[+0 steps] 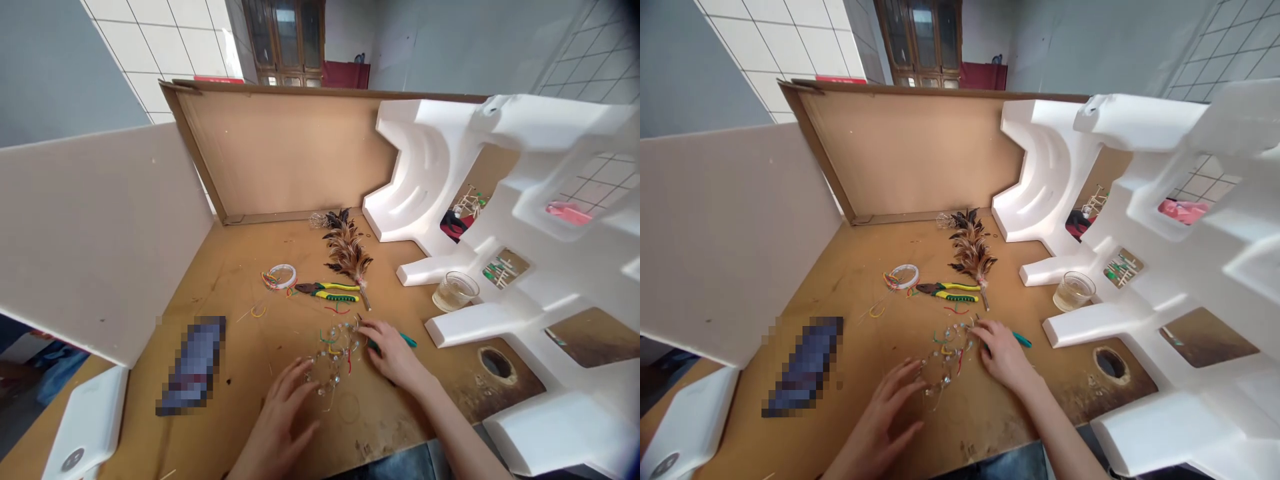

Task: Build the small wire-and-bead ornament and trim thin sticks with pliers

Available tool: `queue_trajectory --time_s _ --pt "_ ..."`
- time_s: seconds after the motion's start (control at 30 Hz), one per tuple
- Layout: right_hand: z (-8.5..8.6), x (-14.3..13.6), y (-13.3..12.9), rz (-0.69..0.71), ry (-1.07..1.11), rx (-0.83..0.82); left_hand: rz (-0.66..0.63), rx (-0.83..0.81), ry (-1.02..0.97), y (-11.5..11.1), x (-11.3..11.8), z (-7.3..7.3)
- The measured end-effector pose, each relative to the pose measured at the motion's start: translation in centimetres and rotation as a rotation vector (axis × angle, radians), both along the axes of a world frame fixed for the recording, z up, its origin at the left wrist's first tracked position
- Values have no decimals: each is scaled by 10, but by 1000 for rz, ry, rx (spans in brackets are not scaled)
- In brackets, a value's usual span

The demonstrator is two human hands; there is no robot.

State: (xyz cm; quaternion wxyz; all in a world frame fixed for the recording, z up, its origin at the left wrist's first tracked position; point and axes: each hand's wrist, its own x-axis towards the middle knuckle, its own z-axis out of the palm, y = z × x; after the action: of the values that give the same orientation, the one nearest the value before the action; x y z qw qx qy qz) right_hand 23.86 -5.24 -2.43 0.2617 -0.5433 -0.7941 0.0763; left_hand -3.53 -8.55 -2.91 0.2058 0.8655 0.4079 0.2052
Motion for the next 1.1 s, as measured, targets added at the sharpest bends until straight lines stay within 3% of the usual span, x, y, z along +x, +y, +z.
queue_trajectory --time_s 0.17,0.3,0.43,0.57,0.67,0.77,0.97,1.1 --pt "-9 -11 -1 -52 -7 23 2 50 74 7 20 -3" --pt "-17 -9 0 -165 120 24 7 11 35 17 16 -4" --pt "-19 -10 0 -300 199 -111 157 -77 -51 19 7 -6" --pt "-12 -15 11 -348 250 -195 239 -209 -127 20 4 -10" --pt "-8 -17 26 -349 241 -164 326 -306 -222 20 -1 -13" --pt "-10 -18 40 -295 263 -245 415 -434 -336 19 -7 -15" --pt "-18 -26 54 -162 484 -469 390 -732 -494 15 -9 -18" --pt "-19 -30 55 -151 624 -469 419 -736 -660 20 -3 -23"
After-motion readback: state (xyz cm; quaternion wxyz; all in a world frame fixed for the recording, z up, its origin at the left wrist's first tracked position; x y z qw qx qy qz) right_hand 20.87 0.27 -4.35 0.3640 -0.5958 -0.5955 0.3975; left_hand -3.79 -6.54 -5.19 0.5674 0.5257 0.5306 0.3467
